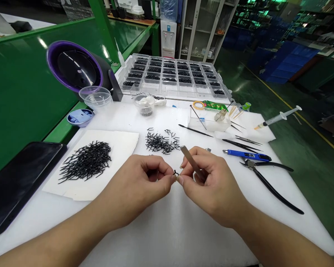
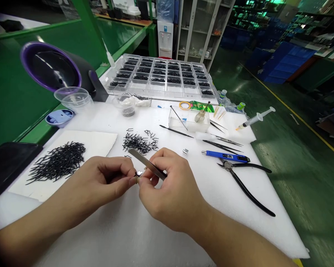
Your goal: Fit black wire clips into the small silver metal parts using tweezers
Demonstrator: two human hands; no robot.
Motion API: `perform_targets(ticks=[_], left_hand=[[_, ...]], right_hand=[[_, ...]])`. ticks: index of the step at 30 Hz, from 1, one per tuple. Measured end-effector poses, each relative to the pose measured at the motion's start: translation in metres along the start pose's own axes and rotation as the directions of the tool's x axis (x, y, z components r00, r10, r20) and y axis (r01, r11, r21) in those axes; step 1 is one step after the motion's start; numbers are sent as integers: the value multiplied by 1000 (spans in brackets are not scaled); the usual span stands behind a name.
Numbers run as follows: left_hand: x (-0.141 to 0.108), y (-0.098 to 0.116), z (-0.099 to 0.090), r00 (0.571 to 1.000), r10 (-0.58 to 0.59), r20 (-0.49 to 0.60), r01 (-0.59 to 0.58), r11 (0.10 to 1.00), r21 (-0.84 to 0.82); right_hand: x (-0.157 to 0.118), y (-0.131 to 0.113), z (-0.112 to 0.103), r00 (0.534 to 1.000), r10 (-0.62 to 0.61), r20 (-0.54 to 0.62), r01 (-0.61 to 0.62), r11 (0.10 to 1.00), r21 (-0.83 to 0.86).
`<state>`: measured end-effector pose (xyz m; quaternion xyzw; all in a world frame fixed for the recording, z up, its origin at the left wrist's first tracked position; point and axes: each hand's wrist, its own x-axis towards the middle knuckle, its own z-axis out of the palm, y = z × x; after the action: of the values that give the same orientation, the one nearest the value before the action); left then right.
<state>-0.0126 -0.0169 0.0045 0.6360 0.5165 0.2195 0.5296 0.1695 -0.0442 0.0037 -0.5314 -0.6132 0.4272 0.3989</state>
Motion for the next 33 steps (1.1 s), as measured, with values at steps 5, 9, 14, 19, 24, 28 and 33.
perform_targets(ticks=[5,9,14,19,24,28,33], left_hand=[[3,-2,-2,999,-32,36,35,995,-90],[3,0,-2,996,-59,68,67,991,-117],[-1,5,2,995,-91,42,97,981,-169],[1,2,0,994,-75,77,87,982,-168],[2,-1,1,993,-63,95,76,988,-134],[1,2,-11,998,58,-10,-57,995,79],[-3,3,-67,918,331,-220,-48,643,765]], right_hand=[[0,-1,-3,1000,11,21,-13,993,114],[-1,-3,-3,1000,20,19,-23,989,147],[-2,-3,-2,1000,8,24,-11,991,134],[-2,-3,-3,999,-5,34,0,993,120],[-2,-4,-3,999,-16,34,12,995,100],[-1,-1,-7,997,-75,19,74,997,38],[15,20,-32,947,-223,-232,206,974,-94]])
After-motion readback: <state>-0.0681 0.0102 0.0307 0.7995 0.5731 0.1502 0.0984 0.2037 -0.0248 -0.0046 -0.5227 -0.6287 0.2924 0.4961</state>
